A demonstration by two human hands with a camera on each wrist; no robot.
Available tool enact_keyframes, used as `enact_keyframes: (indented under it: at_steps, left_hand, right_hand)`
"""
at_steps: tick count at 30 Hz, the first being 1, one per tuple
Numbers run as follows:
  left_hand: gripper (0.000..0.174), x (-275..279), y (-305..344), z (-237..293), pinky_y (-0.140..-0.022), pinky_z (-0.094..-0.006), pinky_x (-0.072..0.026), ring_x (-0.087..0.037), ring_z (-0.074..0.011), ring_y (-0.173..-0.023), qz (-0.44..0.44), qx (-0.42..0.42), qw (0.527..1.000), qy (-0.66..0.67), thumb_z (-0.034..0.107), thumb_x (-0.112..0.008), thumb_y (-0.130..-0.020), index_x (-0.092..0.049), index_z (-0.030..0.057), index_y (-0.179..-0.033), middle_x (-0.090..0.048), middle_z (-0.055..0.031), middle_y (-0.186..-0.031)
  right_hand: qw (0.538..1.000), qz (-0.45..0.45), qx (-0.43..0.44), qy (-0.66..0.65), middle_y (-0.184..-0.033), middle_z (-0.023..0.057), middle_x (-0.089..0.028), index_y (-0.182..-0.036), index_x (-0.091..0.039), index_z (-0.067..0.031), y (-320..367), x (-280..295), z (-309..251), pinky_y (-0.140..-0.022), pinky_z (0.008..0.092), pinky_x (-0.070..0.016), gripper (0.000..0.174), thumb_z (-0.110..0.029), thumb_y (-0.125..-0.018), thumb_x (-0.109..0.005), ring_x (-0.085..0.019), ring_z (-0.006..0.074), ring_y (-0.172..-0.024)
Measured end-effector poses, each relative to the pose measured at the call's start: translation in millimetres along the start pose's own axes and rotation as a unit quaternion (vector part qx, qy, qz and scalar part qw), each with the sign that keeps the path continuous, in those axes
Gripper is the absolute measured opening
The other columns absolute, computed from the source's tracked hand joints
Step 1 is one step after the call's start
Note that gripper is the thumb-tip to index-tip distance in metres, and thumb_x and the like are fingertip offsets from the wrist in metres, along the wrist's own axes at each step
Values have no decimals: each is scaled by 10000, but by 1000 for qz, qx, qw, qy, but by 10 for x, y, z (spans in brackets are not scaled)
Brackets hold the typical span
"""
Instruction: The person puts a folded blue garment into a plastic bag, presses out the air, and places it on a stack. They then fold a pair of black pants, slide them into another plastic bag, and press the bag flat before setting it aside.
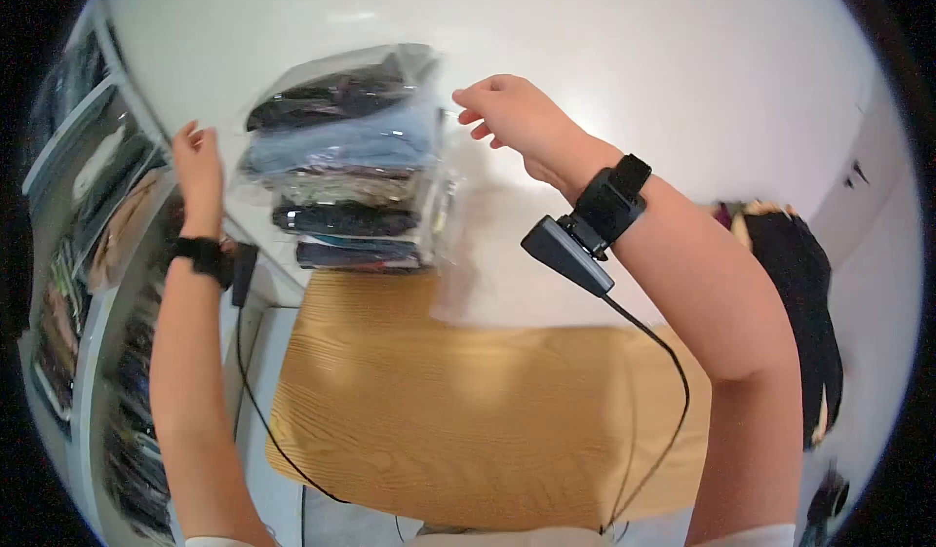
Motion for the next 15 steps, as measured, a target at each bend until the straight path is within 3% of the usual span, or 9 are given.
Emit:
enact_keyframes:
  at_steps: [3,6,8,10,11,15]
  left_hand:
    - [406,128,215,231,-874,-346,-438,-551,-227,-990,-58,-40,997,28,109,-587,-826,-503,12,-1211,-568,-153,-1114]
    - [442,218,559,528,-950,-357,-392,-506,-236,-1083,-118,-42,989,80,65,-560,-830,-463,20,-1259,-524,-156,-1214]
    - [459,274,823,717,-977,-354,-367,-475,-237,-1131,-154,-31,983,96,60,-553,-838,-445,27,-1282,-499,-154,-1253]
    - [461,291,1088,795,-978,-353,-366,-474,-238,-1132,-182,9,976,120,54,-549,-842,-439,20,-1289,-492,-150,-1255]
    - [475,266,1207,760,-978,-341,-367,-468,-226,-1139,-202,29,969,142,44,-553,-839,-429,15,-1297,-480,-141,-1269]
    - [489,176,1849,570,-978,-328,-368,-466,-217,-1138,-224,114,936,245,36,-563,-829,-426,13,-1298,-472,-135,-1279]
  right_hand:
    - [999,3,-11,-47,-942,83,-607,-992,-578,-18,494,397,127,-696,282,-436,265,-254,-873,-558,-552,155,-816]
    - [996,46,-57,-43,-951,79,-609,-998,-578,-18,1040,875,361,-699,278,-436,259,-244,-873,-555,-554,153,-824]
    - [993,51,-94,-44,-963,38,-598,-1081,-565,-47,1392,1181,574,-711,236,-425,251,-198,-880,-568,-547,107,-829]
    - [986,101,-118,-64,-983,76,-608,-1048,-580,-32,1797,1526,812,-723,269,-433,288,-266,-881,-555,-553,149,-851]
    - [978,120,-151,-81,-942,28,-594,-1082,-561,-53,2019,1676,930,-711,234,-424,235,-180,-885,-571,-546,104,-818]
    - [954,203,-194,-101,-949,40,-591,-1079,-560,-50,2762,2322,1467,-719,243,-427,230,-177,-887,-565,-548,128,-835]
Point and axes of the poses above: each hand's wrist, its own y-axis away from the middle knuckle, its own x-axis out of the back of the hand, z = x × y, the point moved 9 cm from there along -y, towards the middle knuckle
